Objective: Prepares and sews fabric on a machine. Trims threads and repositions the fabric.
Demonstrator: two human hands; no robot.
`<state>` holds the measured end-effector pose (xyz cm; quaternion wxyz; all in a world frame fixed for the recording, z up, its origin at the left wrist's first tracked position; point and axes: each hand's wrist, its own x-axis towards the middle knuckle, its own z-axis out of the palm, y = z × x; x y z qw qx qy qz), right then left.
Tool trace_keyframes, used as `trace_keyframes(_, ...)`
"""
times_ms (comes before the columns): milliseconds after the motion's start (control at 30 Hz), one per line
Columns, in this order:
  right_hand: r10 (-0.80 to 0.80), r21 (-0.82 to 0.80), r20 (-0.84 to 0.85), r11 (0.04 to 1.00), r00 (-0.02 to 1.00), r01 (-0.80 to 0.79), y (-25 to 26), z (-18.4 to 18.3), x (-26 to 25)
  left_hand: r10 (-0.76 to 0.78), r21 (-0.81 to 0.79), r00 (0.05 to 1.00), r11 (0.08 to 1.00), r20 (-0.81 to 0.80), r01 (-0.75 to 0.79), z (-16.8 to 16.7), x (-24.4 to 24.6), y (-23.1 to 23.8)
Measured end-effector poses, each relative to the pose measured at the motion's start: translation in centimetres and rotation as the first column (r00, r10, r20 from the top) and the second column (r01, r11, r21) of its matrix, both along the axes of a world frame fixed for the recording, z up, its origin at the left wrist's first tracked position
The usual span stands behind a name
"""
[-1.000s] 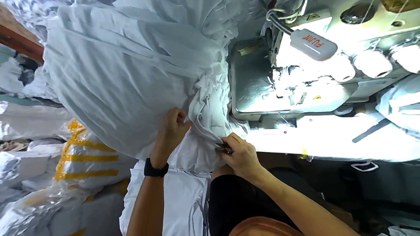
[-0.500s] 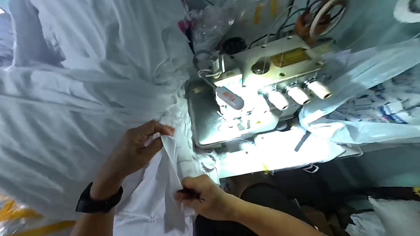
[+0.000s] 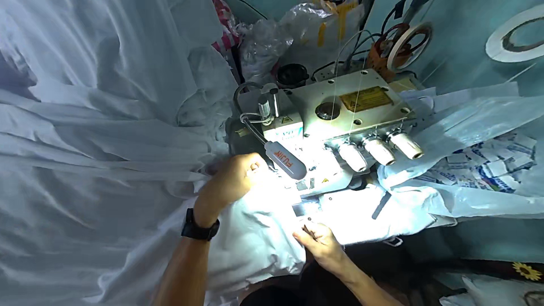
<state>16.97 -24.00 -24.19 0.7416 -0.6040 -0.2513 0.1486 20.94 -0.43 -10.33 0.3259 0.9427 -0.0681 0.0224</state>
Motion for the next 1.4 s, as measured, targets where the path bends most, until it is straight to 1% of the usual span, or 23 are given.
trace_keyframes(67,-0.070,0.013,0.110,0.998,0.992,0.069,0.6,-1.7,-0.2,0.021,0.063,1.000,0.998,-0.012,-0.020,0.3,-0.6,-0.7)
trace_keyframes(133,-0.101,0.020,0.214,0.995,0.972,0.099,0.8,-2.3,-0.1,0.011,0.127,1.000,0.992,-0.014,-0.009,0.6,-1.1,-1.4)
trace_keyframes(200,-0.112,0.033,0.246,0.994,0.963,0.107,0.7,-2.6,0.1,0.013,0.150,1.000,0.989,0.010,-0.014,0.5,-1.4,-1.7)
trace_keyframes(300,-0.089,0.054,0.241,0.995,0.966,0.078,0.4,-2.7,0.3,0.023,0.098,0.998,0.995,-0.050,-0.018,0.8,-1.8,-1.6)
trace_keyframes(433,-0.085,0.062,0.256,0.996,0.963,0.072,0.3,-2.7,0.4,-0.058,0.096,0.993,0.993,-0.100,0.067,1.1,-2.5,0.1)
trace_keyframes(533,-0.093,0.062,0.273,0.995,0.958,0.079,0.3,-2.7,0.5,-0.079,0.106,0.997,0.991,0.009,0.078,0.7,-2.3,0.2)
trace_keyframes(600,-0.104,0.062,0.272,0.994,0.957,0.090,0.4,-2.7,0.4,-0.056,-0.024,0.998,0.998,-0.006,0.056,0.4,-2.1,-0.5)
trace_keyframes(667,-0.114,0.065,0.266,0.993,0.957,0.101,0.5,-2.7,0.5,-0.042,-0.170,0.999,0.985,-0.030,0.036,0.0,-1.8,-1.3)
trace_keyframes(700,-0.117,0.064,0.262,0.993,0.958,0.103,0.4,-2.7,0.5,-0.028,-0.173,1.000,0.985,-0.002,0.027,-0.2,-1.7,-1.6)
trace_keyframes(767,-0.116,0.060,0.255,0.993,0.960,0.104,0.4,-2.7,0.4,0.010,-0.060,0.994,0.998,0.105,-0.004,-0.7,-1.7,-1.9)
trace_keyframes(867,-0.120,0.065,0.246,0.992,0.962,0.107,0.4,-2.6,0.4,0.042,0.094,0.980,0.994,0.196,-0.061,-1.5,-1.6,-1.8)
trace_keyframes(933,-0.118,0.062,0.241,0.992,0.963,0.107,0.4,-2.6,0.4,0.041,0.126,0.972,0.989,0.231,-0.072,-1.9,-1.5,-1.6)
trace_keyframes(1033,-0.117,0.059,0.211,0.993,0.970,0.106,0.4,-2.5,0.2,0.049,0.098,0.972,0.992,0.232,-0.073,-1.8,-1.4,-1.9)
trace_keyframes(1100,-0.131,0.064,0.186,0.991,0.974,0.121,0.5,-2.5,0.1,0.070,0.071,0.977,0.994,0.201,-0.086,-1.7,-1.3,-2.1)
trace_keyframes(1233,-0.145,0.062,0.174,0.989,0.974,0.136,0.6,-2.6,0.2,0.146,0.008,0.983,0.989,0.111,-0.148,-1.1,-1.3,-2.6)
trace_keyframes(1400,-0.145,0.064,0.168,0.989,0.975,0.136,0.6,-2.7,0.1,0.221,-0.023,0.970,0.975,0.099,-0.220,-1.4,-1.3,-2.9)
